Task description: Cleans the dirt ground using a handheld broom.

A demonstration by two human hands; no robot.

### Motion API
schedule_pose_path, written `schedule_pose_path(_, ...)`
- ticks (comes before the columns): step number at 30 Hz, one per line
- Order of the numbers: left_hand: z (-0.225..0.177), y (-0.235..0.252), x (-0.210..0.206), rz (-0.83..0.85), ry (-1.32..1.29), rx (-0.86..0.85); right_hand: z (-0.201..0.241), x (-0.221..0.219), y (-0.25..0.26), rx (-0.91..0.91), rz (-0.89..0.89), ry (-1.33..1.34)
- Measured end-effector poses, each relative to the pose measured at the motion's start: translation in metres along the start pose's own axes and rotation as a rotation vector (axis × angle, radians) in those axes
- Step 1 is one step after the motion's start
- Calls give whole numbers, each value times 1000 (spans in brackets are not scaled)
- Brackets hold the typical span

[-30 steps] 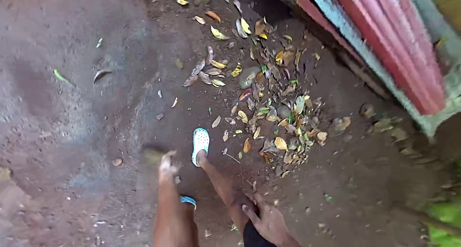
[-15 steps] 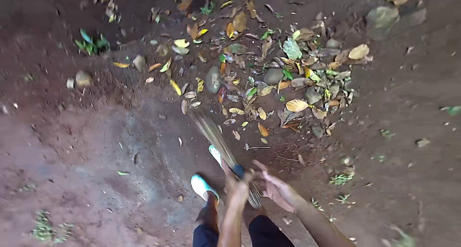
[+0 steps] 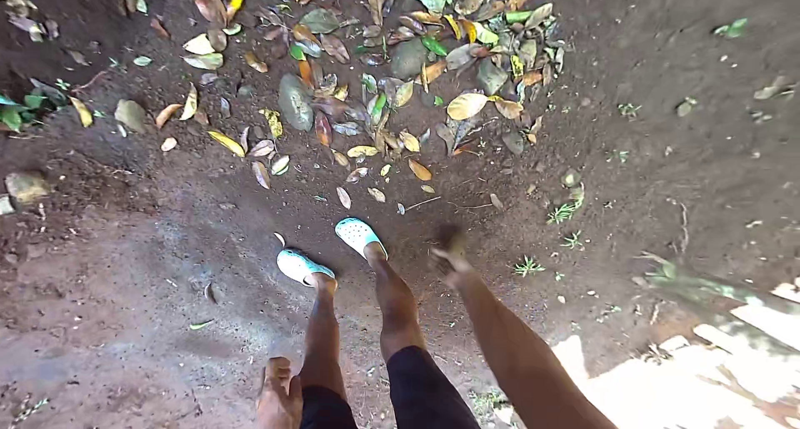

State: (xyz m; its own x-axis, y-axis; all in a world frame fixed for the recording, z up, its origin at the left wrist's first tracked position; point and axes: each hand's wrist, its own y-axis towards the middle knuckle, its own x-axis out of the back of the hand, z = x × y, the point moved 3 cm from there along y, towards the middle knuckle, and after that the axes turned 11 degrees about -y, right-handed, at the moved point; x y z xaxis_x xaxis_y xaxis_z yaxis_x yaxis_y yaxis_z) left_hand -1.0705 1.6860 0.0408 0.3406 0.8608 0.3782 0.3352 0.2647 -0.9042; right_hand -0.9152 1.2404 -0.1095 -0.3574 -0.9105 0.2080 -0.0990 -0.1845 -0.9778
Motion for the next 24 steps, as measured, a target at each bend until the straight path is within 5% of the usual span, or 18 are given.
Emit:
schedule_pose_path(4, 45, -2, -13, 14, -53, 4, 18, -265, 8, 69, 331, -74)
schedule_pose_path(6, 59, 8, -26, 16, -14, -16, 17, -334, -23, 123, 502, -129)
schedule_pose_path(9, 75, 9, -34, -23, -1, -39, -7, -287, -83, 177, 554, -357)
schedule_pose_path(12, 80, 11, -34, -144, -26, -102, -33, -185, -131, 183, 332, -451)
schedule_pose_path(14, 82, 16, -38, -203, 4, -139, -48, -139, -120, 135, 162, -406)
schedule_pose_path(16, 88, 18, -40, -205, 44, -140, -57, -147, -84, 73, 46, -339)
schedule_pose_path(18, 99, 20, -37, -247, 67, -153, -60, -226, -45, 72, 105, -197)
schedule_pose_path(20, 111, 23, -34, -280, 45, -146, -57, -357, -16, 129, 328, -68)
schedule_pose_path(24, 129, 29, -20, -296, -45, -129, -20, -603, -47, 187, 756, -32)
